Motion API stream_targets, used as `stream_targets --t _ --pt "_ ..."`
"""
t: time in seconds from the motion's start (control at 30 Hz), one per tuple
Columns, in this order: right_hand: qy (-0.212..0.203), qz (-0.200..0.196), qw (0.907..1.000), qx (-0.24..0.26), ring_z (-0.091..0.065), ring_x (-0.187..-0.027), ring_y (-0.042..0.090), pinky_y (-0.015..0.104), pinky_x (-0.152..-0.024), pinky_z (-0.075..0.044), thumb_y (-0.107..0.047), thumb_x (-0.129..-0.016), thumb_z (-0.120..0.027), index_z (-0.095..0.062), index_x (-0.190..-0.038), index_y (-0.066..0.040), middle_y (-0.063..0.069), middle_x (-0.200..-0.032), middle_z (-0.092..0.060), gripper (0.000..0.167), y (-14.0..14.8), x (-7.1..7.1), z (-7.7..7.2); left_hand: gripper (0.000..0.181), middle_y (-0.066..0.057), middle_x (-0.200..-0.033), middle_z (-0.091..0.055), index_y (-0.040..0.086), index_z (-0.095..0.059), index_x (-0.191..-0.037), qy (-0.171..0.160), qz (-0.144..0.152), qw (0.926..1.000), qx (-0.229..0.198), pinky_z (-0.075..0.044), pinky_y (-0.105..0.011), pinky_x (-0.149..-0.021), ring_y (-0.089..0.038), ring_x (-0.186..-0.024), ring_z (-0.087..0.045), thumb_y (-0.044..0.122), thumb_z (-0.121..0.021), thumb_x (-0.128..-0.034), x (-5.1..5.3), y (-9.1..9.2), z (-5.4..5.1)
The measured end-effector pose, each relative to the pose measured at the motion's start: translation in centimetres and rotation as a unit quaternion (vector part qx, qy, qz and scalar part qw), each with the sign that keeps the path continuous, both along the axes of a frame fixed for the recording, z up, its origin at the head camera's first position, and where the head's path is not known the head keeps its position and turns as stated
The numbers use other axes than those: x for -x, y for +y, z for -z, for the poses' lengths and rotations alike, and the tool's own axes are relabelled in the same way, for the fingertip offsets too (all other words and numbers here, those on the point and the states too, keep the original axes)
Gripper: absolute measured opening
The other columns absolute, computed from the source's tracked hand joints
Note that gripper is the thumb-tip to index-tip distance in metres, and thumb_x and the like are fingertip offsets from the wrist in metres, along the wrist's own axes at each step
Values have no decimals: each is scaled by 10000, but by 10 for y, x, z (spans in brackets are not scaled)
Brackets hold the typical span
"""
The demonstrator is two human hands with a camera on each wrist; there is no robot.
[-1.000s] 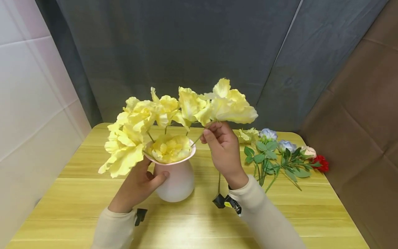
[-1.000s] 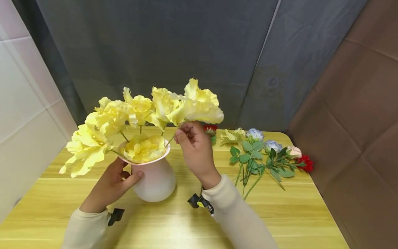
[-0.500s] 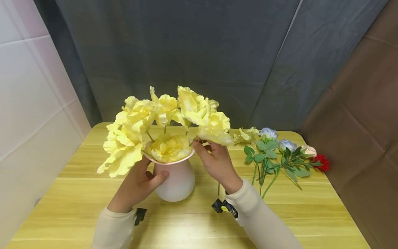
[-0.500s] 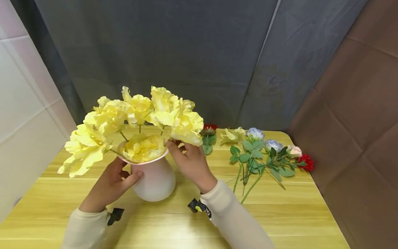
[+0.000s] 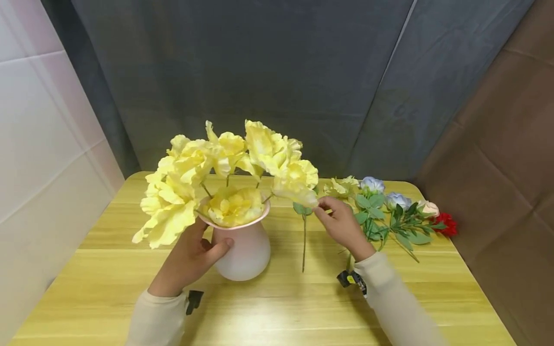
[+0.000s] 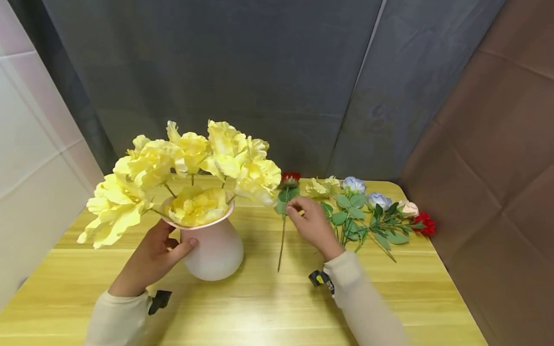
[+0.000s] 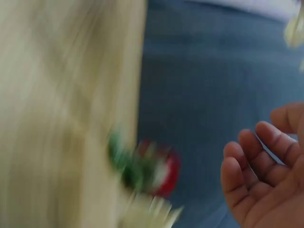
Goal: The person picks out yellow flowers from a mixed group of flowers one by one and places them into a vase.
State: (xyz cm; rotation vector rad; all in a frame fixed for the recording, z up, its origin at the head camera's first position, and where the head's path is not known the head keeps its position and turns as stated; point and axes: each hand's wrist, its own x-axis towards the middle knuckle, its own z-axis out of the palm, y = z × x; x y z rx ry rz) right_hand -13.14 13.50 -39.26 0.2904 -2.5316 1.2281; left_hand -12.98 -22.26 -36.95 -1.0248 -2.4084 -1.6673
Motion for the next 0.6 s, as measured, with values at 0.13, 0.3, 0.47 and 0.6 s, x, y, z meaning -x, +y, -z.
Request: stream_targets --t 0.13,0.3,0.47,0.6 --pt "-568 978 9927 -424 -564 -703 203 376 -620 -488 -234 -1043 -526 -651 -1073 -90 97 -968 -661 193 55 10 18 668 -139 -1184 -610 140 -353 -1503 -550 -322 9971 419 -486 -298 -476 -164 -546 -553 210 -706 -940 -4 2 -2" --pt "-926 1576 9747 -1284 -519 -655 227 378 -599 -439 -148 -1044 -472 -618 -1143 21 191 -1023 -646 244 107 28 29 796 -65 -753 -605 63 -313 -1509 -1419 -811 9793 1195 -444 -306 -497 -185 -603 -535 430 -702 -919 -9 2 -12" --pt "-1350 1513 9637 -1737 -572 -757 288 442 -670 -483 -88 -1027 -485 -593 -1195 74 251 -1079 -625 257 130 39 31 801 -139 -1152 -584 30 -319 -1478 -1202 -876 9826 1110 -497 -316 -545 -233 -711 -575 396 -733 -898 -9 2 -13" --pt "-1545 1333 9543 -2184 -601 -771 290 477 -707 -516 -78 -1016 -518 -593 -1211 78 235 -1023 -641 261 135 43 32 767 -99 -1238 -551 -2 -409 -1380 166 -809 9935 782 -503 -239 -794 -214 -990 -574 281 -841 -812 -5 4 -11"
